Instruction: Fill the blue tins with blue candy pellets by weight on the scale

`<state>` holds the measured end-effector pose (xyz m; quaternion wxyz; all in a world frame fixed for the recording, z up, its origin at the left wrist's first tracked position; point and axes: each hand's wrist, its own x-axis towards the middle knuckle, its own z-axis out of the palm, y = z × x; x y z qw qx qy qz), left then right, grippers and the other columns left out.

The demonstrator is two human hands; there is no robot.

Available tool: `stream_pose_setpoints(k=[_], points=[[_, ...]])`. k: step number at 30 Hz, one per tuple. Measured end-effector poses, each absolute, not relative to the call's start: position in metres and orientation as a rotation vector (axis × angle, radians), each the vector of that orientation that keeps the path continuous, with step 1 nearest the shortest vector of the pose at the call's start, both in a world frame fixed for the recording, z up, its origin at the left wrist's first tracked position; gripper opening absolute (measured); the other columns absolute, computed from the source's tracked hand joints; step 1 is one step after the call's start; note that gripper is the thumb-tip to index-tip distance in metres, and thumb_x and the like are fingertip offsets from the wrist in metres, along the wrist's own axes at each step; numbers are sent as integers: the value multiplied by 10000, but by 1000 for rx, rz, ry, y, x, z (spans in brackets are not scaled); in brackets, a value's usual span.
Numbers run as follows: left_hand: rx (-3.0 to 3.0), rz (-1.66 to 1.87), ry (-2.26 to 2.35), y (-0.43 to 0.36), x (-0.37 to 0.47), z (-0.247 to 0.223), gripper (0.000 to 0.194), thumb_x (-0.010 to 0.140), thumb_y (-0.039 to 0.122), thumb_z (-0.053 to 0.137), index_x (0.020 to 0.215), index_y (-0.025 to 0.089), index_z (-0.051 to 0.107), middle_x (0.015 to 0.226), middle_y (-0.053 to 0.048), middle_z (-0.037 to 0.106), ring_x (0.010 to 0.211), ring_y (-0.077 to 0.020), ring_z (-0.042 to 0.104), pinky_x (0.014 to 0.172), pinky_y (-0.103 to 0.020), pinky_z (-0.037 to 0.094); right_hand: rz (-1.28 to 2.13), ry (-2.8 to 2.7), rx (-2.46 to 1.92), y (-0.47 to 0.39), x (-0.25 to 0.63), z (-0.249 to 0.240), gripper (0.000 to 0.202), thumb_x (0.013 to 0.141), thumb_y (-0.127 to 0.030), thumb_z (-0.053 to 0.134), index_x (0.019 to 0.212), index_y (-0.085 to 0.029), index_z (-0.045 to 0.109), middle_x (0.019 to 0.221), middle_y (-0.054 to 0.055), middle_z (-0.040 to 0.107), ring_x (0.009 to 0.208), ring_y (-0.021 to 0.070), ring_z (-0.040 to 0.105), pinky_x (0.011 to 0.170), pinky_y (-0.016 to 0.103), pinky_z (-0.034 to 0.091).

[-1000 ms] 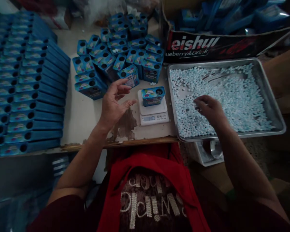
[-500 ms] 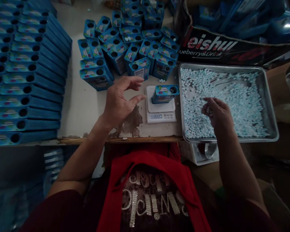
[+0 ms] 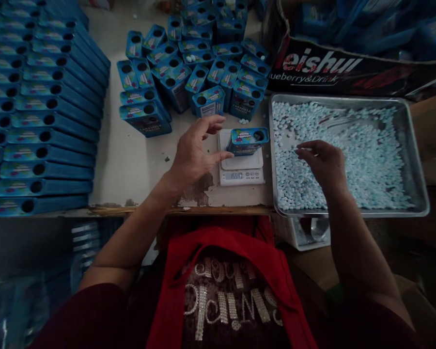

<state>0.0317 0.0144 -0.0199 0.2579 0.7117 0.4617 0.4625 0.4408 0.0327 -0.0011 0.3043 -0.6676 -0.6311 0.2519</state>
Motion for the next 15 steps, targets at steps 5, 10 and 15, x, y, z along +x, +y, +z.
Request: stream_pose_setpoints(k=[5, 10, 15], points=[[1810, 1295, 1167, 24, 72, -42, 589, 1000, 387, 1021, 1471, 246, 696, 1367, -107, 840, 1252, -313, 843, 1108, -455, 709, 382, -1971, -1739, 37, 423, 1, 283, 935, -421, 909, 1159, -251, 944, 1132, 134, 834, 1093, 354, 792, 1037, 556, 654], [2291, 1323, 1018, 31, 107, -17, 297, 1190, 238, 677, 1471, 275, 764, 1424, -106, 846, 1340, -309, 801, 1230, -511, 651, 1190, -1238, -1471, 15, 384, -6, 426, 1060, -653, 825, 1290, -296, 862, 1202, 83, 865, 1014, 265, 830, 956, 449, 741], [2624, 1222, 999, 35, 127, -10, 397, 1205, 158, 564, 1469, 304, 822, 1454, -83, 862, 1397, -307, 774, 1296, -528, 600, 1677, -483, -1049, -10, 356, -3, 265, 1167, -537, 763, 1150, -279, 818, 1212, 39, 922, 1099, 214, 879, 1017, 371, 775]])
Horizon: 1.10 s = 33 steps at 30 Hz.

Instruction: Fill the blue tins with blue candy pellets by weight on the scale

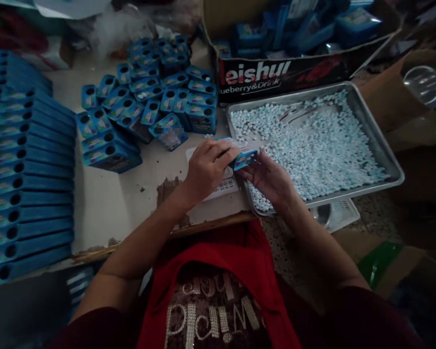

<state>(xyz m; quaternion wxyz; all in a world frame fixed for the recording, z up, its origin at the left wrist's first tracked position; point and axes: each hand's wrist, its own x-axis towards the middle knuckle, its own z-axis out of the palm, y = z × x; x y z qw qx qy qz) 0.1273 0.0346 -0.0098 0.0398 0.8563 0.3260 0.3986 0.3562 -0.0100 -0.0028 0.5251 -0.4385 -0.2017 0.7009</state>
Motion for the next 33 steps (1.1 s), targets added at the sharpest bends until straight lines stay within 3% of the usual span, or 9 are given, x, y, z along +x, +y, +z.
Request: stream_pose_setpoints(k=[3, 6, 11, 18, 25, 30, 33], points=[[2548, 1164, 1096, 36, 130, -20, 380, 1186, 202, 600, 1468, 293, 839, 1439, -110, 869, 1347, -344, 782, 1222, -542, 632, 1704, -404, -992, -13, 357, 2, 186, 1150, -446, 798, 1111, -267, 833, 1229, 56, 929, 1168, 214, 878, 1097, 356, 760], [2477, 1151, 1154, 34, 127, -21, 389, 1170, 235, 613, 1465, 303, 857, 1440, -117, 866, 1343, -358, 776, 1261, -571, 616, 1720, -418, -1009, -9, 362, 4, 115, 1089, -371, 864, 1097, -258, 849, 1236, 81, 927, 1198, 240, 876, 1151, 383, 750], [2568, 1254, 1106, 30, 122, -15, 433, 1160, 186, 607, 1427, 379, 887, 1410, -84, 881, 1389, -344, 774, 1326, -604, 559, 1728, -454, -1016, -5, 364, 5, 96, 1072, -332, 865, 1099, -240, 861, 1210, 98, 929, 1133, 244, 889, 1092, 383, 774], [2554, 1310, 1117, 38, 123, -24, 416, 1158, 180, 626, 1449, 342, 876, 1389, -101, 884, 1288, -351, 782, 1188, -564, 592, 1713, -447, -1025, 1, 362, 2, 58, 1007, -202, 924, 1033, -213, 874, 1084, 72, 934, 970, 212, 902, 1035, 364, 796], [2481, 1327, 1078, 34, 120, -22, 474, 1112, 124, 657, 1492, 335, 844, 1412, -102, 873, 1278, -359, 777, 1184, -550, 581, 1698, -640, -1104, 13, 365, 1, 239, 872, -299, 1067, 1038, -228, 910, 998, 47, 929, 905, 194, 879, 951, 331, 785], [2602, 1347, 996, 30, 112, -17, 541, 1129, 91, 656, 1507, 427, 849, 1443, -75, 871, 1387, -343, 779, 1300, -590, 520, 1712, -606, -1048, 11, 356, 1, 247, 823, -156, 929, 1063, -216, 930, 1016, 41, 920, 967, 199, 868, 1003, 340, 772], [2634, 1375, 965, 33, 107, -19, 535, 1142, 102, 654, 1524, 424, 846, 1427, -78, 875, 1350, -340, 787, 1282, -598, 526, 1712, -519, -1052, 11, 349, -2, 256, 836, -66, 825, 1045, -185, 913, 977, 63, 896, 957, 202, 858, 1044, 358, 772]])
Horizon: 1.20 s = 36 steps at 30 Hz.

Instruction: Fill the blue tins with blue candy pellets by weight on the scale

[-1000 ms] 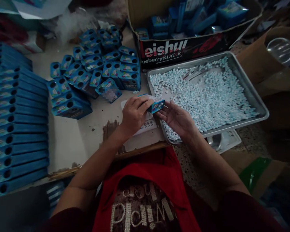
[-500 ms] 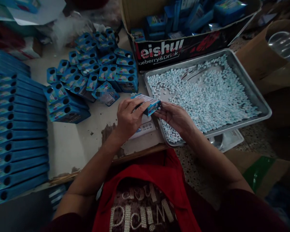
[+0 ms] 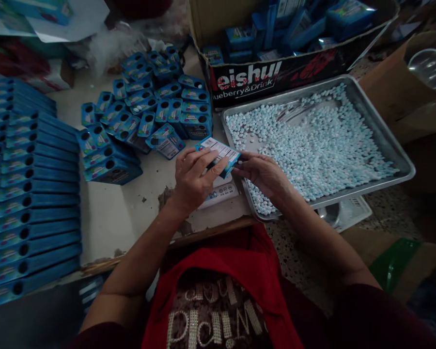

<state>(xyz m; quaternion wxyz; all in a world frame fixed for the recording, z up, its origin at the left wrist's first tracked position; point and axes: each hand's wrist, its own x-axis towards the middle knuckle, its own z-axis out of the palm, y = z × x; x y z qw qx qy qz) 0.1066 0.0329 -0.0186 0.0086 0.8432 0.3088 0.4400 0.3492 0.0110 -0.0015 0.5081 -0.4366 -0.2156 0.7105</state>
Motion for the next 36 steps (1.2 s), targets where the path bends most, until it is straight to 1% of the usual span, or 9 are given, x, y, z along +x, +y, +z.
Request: stream_pose_setpoints(k=[7, 12, 15, 18, 21, 23, 30, 34, 36], points=[[2653, 1398, 1092, 31, 105, -26, 488, 1140, 121, 645, 1506, 371, 848, 1367, -98, 888, 1274, -344, 793, 1157, -555, 563, 1751, -488, -1045, 18, 344, -6, 80, 952, -101, 898, 988, -172, 901, 982, 70, 908, 878, 172, 860, 937, 302, 777], [2502, 1322, 1236, 28, 104, -21, 404, 1065, 155, 687, 1409, 303, 840, 1337, -102, 880, 1230, -345, 805, 1144, -533, 623, 1693, -594, -1094, 21, 343, 0, 124, 901, -195, 1000, 989, -199, 913, 900, 48, 891, 801, 174, 854, 859, 306, 768], [2139, 1342, 1308, 30, 95, -23, 337, 1025, 279, 787, 1363, 275, 780, 1304, -96, 860, 1213, -326, 822, 1132, -502, 675, 1547, -819, -1161, 15, 354, 8, 224, 948, -328, 963, 1141, -217, 939, 1047, 93, 923, 909, 218, 886, 913, 365, 770], [1749, 1269, 1251, 31, 81, -29, 448, 978, 397, 902, 1362, 264, 715, 1246, -67, 842, 1116, -276, 847, 1006, -420, 727, 1015, -1270, -1485, 11, 376, 12, 272, 1029, -404, 879, 1257, -264, 927, 1266, 124, 909, 1043, 301, 881, 948, 469, 757], [1544, 1186, 1181, 30, 70, -36, 536, 899, 402, 975, 1340, 264, 702, 1190, -51, 831, 1107, -269, 851, 973, -396, 737, 385, -1722, -1805, 13, 390, 6, 381, 1051, -358, 834, 1416, -261, 886, 1664, 203, 747, 1298, 441, 823, 1011, 580, 721], [1480, 1193, 1150, 28, 69, -41, 567, 880, 440, 1007, 1322, 260, 702, 1188, -53, 829, 1129, -273, 849, 1004, -408, 738, 225, -1900, -1851, 15, 391, 1, 444, 1063, -363, 820, 1488, -240, 858, 1778, 234, 641, 1368, 476, 787, 1049, 610, 701], [1540, 1267, 1191, 15, 60, -43, 862, 852, 557, 1089, 1565, 298, 680, 1499, -132, 807, 1414, -333, 800, 1214, -510, 668, 139, -2280, -1866, 10, 401, -6, 399, 1080, -379, 774, 1442, -245, 876, 1418, 217, 820, 1350, 503, 684, 1155, 700, 578], [1647, 1252, 1328, 9, 40, -28, 785, 903, 408, 1062, 1580, 311, 677, 1489, -111, 827, 1444, -329, 789, 1213, -510, 661, 134, -2465, -1853, 4, 410, -14, 578, 1031, -355, 779, 1595, -231, 785, 1630, 242, 741, 1420, 525, 640, 1124, 680, 556], [1685, 1251, 1364, 8, 33, -18, 669, 946, 392, 1030, 1527, 293, 712, 1454, -103, 844, 1396, -310, 809, 1182, -473, 675, 117, -2489, -1860, 5, 409, -18, 480, 1042, -322, 734, 1502, -209, 812, 1491, 235, 808, 1365, 501, 683, 1110, 641, 549]])
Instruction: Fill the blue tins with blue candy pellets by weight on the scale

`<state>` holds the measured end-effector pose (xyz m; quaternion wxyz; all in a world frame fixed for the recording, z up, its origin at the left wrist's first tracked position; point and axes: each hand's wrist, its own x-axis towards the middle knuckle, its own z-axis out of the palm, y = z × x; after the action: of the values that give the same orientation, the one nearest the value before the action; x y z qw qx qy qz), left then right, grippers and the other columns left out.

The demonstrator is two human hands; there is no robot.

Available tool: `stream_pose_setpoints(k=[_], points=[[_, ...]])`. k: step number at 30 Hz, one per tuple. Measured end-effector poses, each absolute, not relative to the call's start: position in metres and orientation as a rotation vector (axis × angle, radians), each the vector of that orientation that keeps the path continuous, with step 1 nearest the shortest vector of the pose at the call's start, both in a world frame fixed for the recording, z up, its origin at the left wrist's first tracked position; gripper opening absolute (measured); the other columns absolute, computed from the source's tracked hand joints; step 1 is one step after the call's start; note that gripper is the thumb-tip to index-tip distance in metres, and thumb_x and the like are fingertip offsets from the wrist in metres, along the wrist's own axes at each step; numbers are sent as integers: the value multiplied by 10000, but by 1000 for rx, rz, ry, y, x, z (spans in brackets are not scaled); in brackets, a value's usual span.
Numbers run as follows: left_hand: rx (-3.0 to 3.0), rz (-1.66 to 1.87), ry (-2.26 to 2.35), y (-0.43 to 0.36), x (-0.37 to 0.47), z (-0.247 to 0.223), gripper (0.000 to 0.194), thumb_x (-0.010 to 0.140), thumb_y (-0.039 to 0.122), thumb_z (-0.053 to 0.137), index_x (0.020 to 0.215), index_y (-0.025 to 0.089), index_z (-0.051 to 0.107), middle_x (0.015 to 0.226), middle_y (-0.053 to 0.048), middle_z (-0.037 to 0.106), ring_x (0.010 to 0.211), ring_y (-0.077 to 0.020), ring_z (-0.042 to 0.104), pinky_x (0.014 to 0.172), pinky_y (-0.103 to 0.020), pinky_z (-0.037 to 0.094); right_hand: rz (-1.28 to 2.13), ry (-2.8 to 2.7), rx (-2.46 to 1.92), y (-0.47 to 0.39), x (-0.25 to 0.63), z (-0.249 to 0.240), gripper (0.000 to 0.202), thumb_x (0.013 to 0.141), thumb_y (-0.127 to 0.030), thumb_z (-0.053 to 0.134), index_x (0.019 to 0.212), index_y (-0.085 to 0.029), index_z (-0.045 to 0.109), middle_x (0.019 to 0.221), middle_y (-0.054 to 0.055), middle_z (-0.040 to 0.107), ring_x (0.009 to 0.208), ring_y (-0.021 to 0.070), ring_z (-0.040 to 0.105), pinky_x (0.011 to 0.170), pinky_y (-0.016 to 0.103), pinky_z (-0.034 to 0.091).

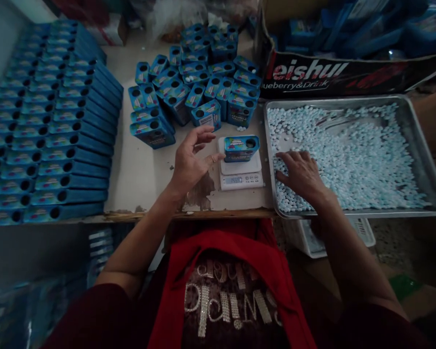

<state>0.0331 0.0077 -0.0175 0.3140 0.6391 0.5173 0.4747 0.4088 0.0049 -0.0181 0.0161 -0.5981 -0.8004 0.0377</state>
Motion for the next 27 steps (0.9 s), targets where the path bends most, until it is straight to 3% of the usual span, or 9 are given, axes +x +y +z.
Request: stream_pose_setpoints(k=[2, 5, 10, 13, 17, 21, 24, 27], points=[[1747, 1274, 1381, 6, 29, -7, 529, 1002, 438, 994, 1445, 270, 759, 1408, -98, 858, 1338, -296, 827, 1166, -452, 685, 146, -2470, -1866, 8, 408, -20, 304, 1054, -291, 689, 1296, -203, 851, 1258, 198, 862, 1228, 447, 751, 1059, 572, 548], [1917, 1325, 1412, 3, 24, 9, 412, 1095, 558, 915, 1385, 291, 793, 1396, -76, 860, 1345, -302, 821, 1222, -475, 671, 263, -2307, -1876, 13, 413, -15, 174, 999, -250, 702, 1093, -217, 846, 1064, 134, 867, 977, 334, 781, 896, 438, 524], [2228, 1316, 1447, 6, 23, 27, 457, 1175, 699, 773, 1418, 312, 770, 1406, -85, 841, 1367, -348, 802, 1238, -576, 645, 655, -1664, -1905, 16, 427, 4, 157, 802, -327, 828, 924, -232, 803, 661, 2, 695, 629, 200, 637, 668, 328, 459], [2365, 1193, 1416, 15, 32, 33, 528, 1118, 626, 889, 1513, 320, 719, 1498, -98, 809, 1443, -368, 757, 1295, -606, 598, 924, -1390, -1794, 15, 425, 10, 240, 722, -408, 859, 860, -236, 765, 635, 3, 699, 566, 173, 612, 581, 293, 438], [2467, 1000, 1411, 24, 54, 41, 674, 1051, 378, 984, 1635, 306, 655, 1604, -109, 752, 1554, -405, 679, 1378, -627, 515, 941, -1336, -1766, 16, 420, 6, 278, 666, -432, 880, 822, -241, 752, 635, 4, 718, 537, 164, 606, 540, 275, 420], [2456, 819, 1452, 27, 82, 39, 685, 1027, 324, 969, 1637, 267, 663, 1629, -131, 731, 1565, -440, 652, 1368, -641, 523, 768, -1547, -1829, 17, 423, 4, 243, 755, -426, 836, 891, -225, 832, 626, 3, 700, 548, 182, 611, 588, 311, 429], [2443, 687, 1372, 28, 98, 36, 499, 1053, 212, 886, 1526, 212, 728, 1526, -142, 789, 1460, -399, 731, 1277, -584, 613, 604, -1766, -1874, 22, 425, 4, 318, 812, -429, 881, 1052, -222, 910, 706, 23, 759, 644, 228, 686, 681, 347, 459], [2426, 649, 1351, 34, 82, 48, 376, 1070, 136, 806, 1425, 250, 761, 1429, -88, 831, 1390, -344, 792, 1189, -523, 678, 447, -1968, -1745, 34, 408, 4, 373, 948, -463, 859, 1238, -238, 932, 837, 55, 827, 709, 252, 721, 744, 379, 496]])
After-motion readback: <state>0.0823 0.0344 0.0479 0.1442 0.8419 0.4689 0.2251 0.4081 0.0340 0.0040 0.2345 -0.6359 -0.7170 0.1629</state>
